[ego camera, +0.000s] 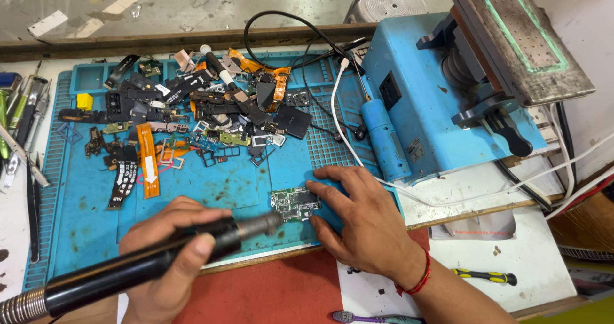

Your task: The person uses a hot air rework station tool to apply heat to a phone circuit board on a workbench. The person moves the tool across the board while holding the board in place with their other hand.

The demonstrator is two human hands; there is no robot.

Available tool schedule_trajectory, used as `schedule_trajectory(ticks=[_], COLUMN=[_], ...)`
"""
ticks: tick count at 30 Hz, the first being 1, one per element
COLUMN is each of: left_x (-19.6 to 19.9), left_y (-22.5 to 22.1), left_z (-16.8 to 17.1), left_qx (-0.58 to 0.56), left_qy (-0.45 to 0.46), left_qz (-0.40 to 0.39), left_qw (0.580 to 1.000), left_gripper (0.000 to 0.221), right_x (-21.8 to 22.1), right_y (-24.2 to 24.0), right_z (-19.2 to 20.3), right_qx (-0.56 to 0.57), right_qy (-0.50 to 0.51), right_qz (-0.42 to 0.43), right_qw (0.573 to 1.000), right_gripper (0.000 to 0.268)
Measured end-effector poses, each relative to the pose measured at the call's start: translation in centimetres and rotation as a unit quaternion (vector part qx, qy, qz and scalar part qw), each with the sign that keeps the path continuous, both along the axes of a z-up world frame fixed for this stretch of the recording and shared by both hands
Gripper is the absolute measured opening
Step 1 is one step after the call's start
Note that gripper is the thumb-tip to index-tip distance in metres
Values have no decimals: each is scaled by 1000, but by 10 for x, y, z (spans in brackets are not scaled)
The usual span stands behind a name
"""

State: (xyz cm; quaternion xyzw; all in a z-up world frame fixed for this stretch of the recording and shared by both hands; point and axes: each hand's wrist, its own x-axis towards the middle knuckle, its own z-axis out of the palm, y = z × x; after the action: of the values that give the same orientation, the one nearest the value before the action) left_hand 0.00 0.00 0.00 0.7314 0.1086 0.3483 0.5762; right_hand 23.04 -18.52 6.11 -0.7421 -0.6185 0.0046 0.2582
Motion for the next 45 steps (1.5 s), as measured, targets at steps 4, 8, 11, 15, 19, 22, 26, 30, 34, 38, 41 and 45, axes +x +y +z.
schedule_trajectory(ticks=[4, 8, 11, 15, 19, 22, 26, 30, 34, 38, 41, 45], left_x=[8, 11, 13, 11, 12, 14, 10, 11, 9, 8, 9, 8], left_y=[-12, -11, -12, -11, -6, 4, 0, -5, -9, -14, -7, -12], left_z=[9, 19, 23, 20, 18, 18, 16, 17, 16, 13, 16, 18], left_qx=[-46, 45, 51, 51, 65, 108, 70, 43, 65, 49, 72, 56], left_qy=[-27, 19, 23, 22, 9, -29, -38, -12, -59, -46, -36, -43], left_qz=[103, 81, 80, 82, 18, -83, -65, -5, 22, 57, 2, 33], left_qw=[993, 996, 995, 995, 998, 990, 995, 999, 996, 996, 997, 997], left_gripper=[29, 29, 28, 28, 32, 36, 36, 33, 32, 30, 30, 29], right_x=[5, 12, 9, 2, -2, -1, -1, -2, -2, -5, -4, 1], right_y=[-7, -19, -19, -8, -5, -2, -4, -3, -2, -2, -1, -3], right_z=[-12, -26, -26, -17, -9, -7, -9, -5, -3, -2, 1, 2], right_qx=[95, 208, 202, 125, 99, 95, 51, 41, 20, 9, 8, 3], right_qy=[-11, 63, 61, 28, 10, -10, -12, -15, -8, -12, -12, 3], right_qz=[58, 146, 118, 12, 10, 24, 42, 41, 27, 6, 5, 40], right_qw=[994, 965, 970, 992, 995, 995, 998, 998, 999, 1000, 1000, 999], right_gripper=[32, 18, 24, 73, 72, 64, 58, 57, 54, 53, 51, 48])
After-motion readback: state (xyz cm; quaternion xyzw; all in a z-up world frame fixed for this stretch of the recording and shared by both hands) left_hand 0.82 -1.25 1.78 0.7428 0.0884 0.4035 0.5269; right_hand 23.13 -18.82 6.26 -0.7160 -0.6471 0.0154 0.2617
